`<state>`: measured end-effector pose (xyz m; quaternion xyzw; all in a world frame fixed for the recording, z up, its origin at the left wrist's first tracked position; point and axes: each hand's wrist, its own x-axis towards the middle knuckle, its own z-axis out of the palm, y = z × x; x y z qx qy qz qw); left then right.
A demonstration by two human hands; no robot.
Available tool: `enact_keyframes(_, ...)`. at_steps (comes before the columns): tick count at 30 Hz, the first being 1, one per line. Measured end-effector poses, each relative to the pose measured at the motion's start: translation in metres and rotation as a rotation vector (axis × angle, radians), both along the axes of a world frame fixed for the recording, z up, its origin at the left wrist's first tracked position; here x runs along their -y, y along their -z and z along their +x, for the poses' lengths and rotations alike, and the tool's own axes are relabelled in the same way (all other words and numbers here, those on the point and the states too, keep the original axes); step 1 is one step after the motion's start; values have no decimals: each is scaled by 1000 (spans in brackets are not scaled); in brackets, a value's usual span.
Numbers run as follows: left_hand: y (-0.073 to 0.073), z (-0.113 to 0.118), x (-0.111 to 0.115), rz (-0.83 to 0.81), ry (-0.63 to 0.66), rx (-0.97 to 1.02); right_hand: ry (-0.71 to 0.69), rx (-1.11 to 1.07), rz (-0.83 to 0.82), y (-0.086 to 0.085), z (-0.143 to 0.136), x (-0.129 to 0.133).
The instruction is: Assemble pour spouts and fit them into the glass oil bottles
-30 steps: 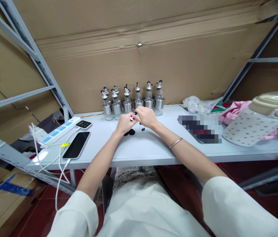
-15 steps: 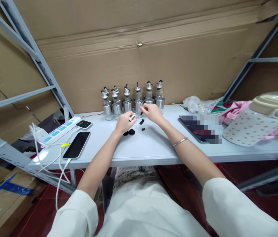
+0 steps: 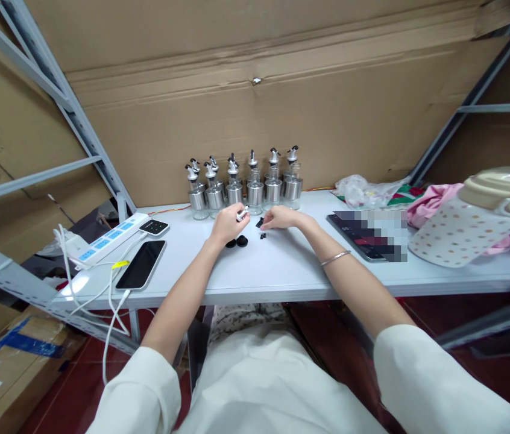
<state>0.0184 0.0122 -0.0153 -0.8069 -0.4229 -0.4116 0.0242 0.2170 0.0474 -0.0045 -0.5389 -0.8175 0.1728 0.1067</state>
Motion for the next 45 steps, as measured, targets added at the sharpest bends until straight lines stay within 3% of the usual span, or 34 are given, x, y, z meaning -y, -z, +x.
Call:
enact_keyframes(10,1,0,-1,16,3,-9,53,179,43,-5,-2,3)
enact_keyframes(16,2,-1,-2,15,12,-11,-24,122,-16,-4,-6,5)
enact_keyframes(21,2,-1,-3,6,5,-15,-13,113,75,-1,-7,1)
enact_keyframes(33,0,0,-1,4,3,-6,16,164,77,4,-1,-3)
enact_keyframes(45,1,0,-1,0,3,-6,-76,114,173,2,-13,4)
